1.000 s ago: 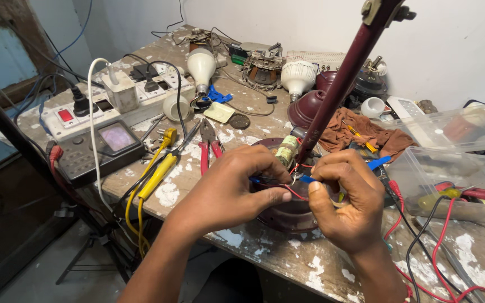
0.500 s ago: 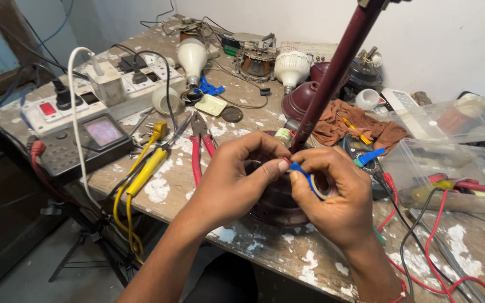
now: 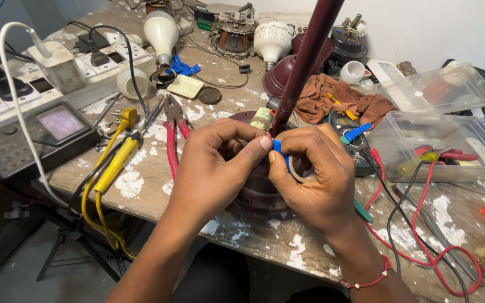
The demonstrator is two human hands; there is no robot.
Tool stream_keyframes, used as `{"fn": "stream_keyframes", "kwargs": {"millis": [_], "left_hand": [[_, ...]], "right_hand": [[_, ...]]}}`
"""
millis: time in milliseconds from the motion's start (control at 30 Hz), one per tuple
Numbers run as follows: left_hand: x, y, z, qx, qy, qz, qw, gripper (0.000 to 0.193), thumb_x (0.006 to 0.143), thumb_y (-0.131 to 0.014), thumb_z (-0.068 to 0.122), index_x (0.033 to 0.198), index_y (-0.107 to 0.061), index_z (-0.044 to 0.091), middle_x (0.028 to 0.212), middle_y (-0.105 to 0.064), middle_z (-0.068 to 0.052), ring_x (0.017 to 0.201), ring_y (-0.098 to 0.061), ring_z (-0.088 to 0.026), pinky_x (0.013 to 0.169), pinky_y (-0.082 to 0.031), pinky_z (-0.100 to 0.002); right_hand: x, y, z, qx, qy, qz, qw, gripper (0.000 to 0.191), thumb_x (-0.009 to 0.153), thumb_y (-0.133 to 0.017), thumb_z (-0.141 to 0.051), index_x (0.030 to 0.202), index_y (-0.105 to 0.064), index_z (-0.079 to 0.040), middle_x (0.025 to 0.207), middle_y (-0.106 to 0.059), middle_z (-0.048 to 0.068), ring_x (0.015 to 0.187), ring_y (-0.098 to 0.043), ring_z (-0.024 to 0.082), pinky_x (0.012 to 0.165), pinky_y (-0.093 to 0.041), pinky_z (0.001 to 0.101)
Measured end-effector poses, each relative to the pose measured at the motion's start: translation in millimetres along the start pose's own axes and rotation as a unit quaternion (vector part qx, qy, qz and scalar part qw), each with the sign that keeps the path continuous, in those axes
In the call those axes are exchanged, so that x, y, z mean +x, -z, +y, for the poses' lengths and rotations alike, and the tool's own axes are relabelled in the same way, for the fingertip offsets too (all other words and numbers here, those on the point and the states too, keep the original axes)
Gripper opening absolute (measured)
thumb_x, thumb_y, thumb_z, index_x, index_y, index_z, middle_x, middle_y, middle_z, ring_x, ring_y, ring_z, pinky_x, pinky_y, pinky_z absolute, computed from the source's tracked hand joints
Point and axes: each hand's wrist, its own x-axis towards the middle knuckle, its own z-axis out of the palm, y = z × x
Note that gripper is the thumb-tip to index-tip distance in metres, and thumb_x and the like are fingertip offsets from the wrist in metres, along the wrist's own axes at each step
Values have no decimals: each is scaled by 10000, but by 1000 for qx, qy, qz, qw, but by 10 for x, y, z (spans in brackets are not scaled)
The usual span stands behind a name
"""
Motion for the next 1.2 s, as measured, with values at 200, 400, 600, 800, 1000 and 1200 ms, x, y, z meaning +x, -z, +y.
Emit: {"fn": "stream_keyframes", "kwargs": {"millis": [200,400,600,800,1000,1200], "left_hand": [[-14,-20,5,-17,-16,-2,1000,127,907,-752,106,956,-744,-11,739,-709,7,647,-614,-13,560,-500,-189],[-28,-34,30,-24,-4,7,1000,138,943,-686,105,980,-721,-23,738,-699,-13,643,-624,-44,563,-508,-217],[-49,-10,66,132,-119,18,984,142,993,-658,123,1056,-702,2,857,-727,-14,779,-685,-56,714,-568,-232],[-37,-30,24,69,-114,-8,991,118,995,-682,85,1076,-715,6,907,-743,-14,811,-667,-49,724,-568,-228],[-22,-51,-45,29,-93,30,995,120,932,-746,55,1036,-707,9,913,-735,2,812,-673,-42,730,-573,-222],[-30,7,-63,95,-152,-16,984,78,985,-732,36,1054,-712,5,968,-721,-7,869,-633,-45,794,-544,-217]], "right_hand": [[5,-5,-10,-19,38,-10,999,218,856,-796,-8,989,-629,-52,1027,-697,56,901,-604,227,786,-492,338],[3,12,-4,-14,53,-23,998,213,857,-799,-15,990,-637,-53,1031,-697,64,895,-608,229,780,-484,346],[-28,49,3,4,-9,13,1000,136,966,-763,-27,1019,-638,-39,1057,-697,64,817,-554,138,716,-455,259],[-53,72,42,48,-61,-15,997,122,1046,-708,-83,1087,-619,-10,1172,-659,89,910,-588,148,806,-485,262],[-63,82,68,31,-29,-36,998,129,1064,-718,-87,1101,-623,-8,1145,-643,100,1047,-634,196,918,-518,293],[-38,97,68,-7,-3,-43,999,123,1010,-754,-58,1056,-648,-16,1090,-636,89,990,-611,223,878,-488,333]]}}
